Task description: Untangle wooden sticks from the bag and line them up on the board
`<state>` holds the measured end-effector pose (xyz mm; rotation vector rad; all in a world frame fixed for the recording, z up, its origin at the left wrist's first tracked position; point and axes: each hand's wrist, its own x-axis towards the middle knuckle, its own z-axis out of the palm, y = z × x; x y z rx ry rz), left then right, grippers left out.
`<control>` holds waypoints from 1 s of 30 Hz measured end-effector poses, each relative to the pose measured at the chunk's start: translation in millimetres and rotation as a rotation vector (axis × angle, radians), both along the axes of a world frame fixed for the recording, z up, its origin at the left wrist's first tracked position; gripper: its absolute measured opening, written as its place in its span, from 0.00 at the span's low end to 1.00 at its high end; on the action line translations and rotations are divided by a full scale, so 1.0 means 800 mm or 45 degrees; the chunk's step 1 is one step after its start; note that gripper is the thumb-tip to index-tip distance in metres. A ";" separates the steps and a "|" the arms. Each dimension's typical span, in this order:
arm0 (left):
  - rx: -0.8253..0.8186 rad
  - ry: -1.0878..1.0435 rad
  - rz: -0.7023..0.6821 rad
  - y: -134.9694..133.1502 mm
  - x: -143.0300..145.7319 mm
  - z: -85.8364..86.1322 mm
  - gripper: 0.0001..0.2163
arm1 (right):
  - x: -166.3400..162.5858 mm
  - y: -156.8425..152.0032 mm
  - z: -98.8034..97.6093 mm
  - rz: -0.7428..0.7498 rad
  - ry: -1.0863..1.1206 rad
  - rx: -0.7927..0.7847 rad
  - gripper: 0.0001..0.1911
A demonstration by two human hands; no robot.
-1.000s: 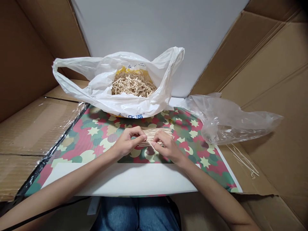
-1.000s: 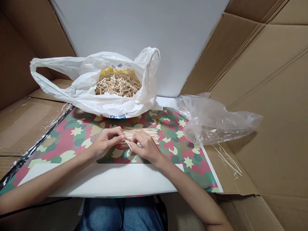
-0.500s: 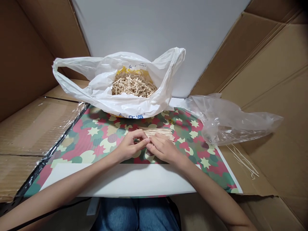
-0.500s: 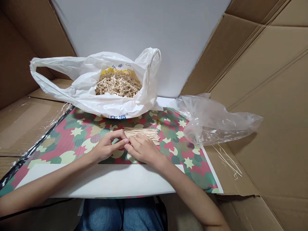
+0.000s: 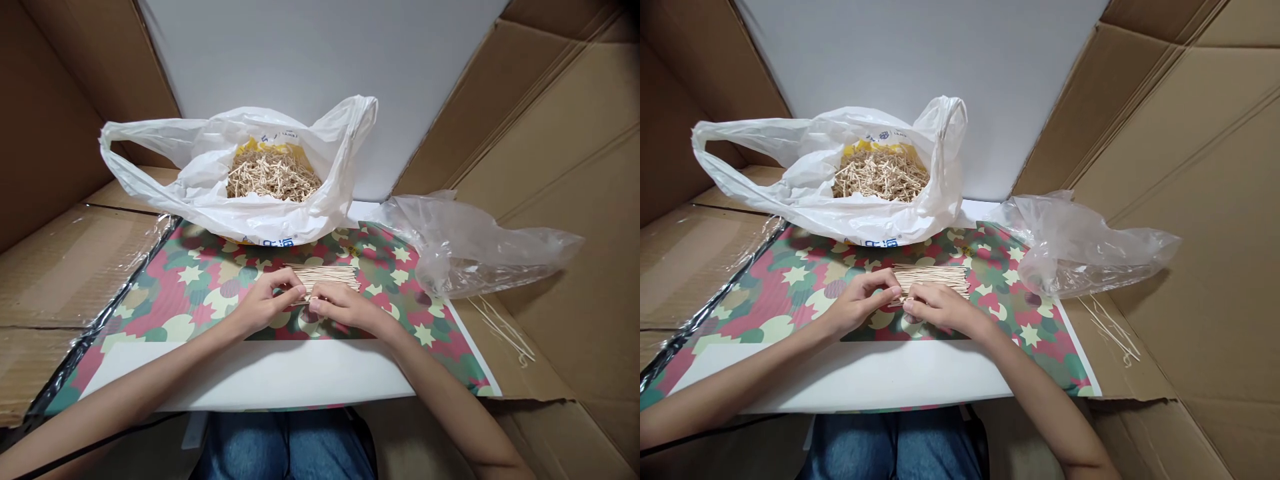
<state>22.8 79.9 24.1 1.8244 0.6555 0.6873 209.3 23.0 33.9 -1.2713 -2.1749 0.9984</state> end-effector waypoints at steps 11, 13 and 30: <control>-0.494 -0.086 -0.396 -0.001 -0.002 -0.001 0.15 | -0.006 0.000 -0.014 0.088 0.180 0.117 0.14; -0.548 -0.140 -0.371 -0.003 -0.002 0.000 0.15 | -0.008 0.000 -0.014 0.080 0.251 0.141 0.14; -0.720 -0.368 -0.171 -0.020 -0.004 0.011 0.15 | -0.020 -0.009 -0.018 -0.120 0.399 0.576 0.17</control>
